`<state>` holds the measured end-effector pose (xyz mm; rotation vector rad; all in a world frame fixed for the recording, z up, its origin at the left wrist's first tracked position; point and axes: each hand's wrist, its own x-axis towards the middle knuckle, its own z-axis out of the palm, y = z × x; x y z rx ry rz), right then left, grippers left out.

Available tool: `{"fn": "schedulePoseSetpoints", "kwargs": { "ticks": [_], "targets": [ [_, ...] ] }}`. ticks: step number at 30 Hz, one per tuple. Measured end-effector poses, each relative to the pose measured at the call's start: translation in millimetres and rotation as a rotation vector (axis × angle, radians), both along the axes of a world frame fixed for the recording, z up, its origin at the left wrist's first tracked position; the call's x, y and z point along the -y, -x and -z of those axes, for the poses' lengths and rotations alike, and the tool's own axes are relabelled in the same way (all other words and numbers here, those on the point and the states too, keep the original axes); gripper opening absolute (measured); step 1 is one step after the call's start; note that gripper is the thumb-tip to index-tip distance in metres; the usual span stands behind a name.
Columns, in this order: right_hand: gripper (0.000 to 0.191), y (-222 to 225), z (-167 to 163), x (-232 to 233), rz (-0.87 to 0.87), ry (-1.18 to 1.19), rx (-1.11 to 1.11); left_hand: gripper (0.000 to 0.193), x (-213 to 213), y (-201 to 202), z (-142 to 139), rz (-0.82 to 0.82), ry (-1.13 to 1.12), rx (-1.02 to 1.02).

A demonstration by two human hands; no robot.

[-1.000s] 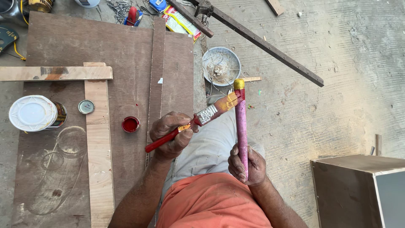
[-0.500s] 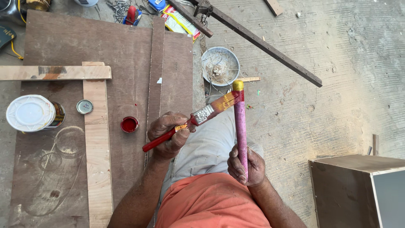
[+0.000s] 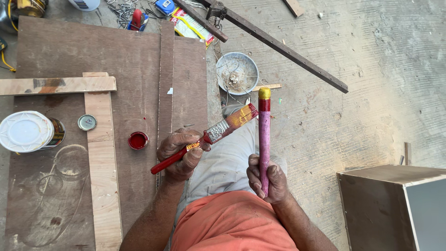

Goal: The person paints a pink cylindrical wooden rod with yellow paint using a brush, then switches to red paint to cover the same rod. The person repeatedly dips the brush into paint cans and applies paint to the rod while sitting on the floor.

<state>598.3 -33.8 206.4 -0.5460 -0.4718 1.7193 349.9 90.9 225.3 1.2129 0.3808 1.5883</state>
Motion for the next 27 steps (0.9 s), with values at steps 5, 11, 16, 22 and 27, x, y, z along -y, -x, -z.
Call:
{"fn": "schedulePoseSetpoints", "kwargs": {
  "ticks": [5,11,16,22,27],
  "targets": [
    [0.058,1,-6,-4,0.046,-0.05,-0.015,0.024,1,-4,0,0.028,-0.004,0.008],
    [0.055,2,-13,-7,0.106,-0.027,-0.001,0.021,-4,-7,-1,0.079,-0.013,0.019],
    [0.053,2,-12,-7,0.092,-0.058,-0.015,0.022,-8,-10,-6,0.075,-0.021,-0.013],
    [0.053,2,-12,-6,0.092,-0.09,-0.005,0.02,-14,-15,-10,0.055,-0.047,-0.037],
    [0.053,1,-11,-5,0.092,-0.073,-0.006,0.021,-12,-10,-9,0.042,0.025,-0.034]
  ]
}}
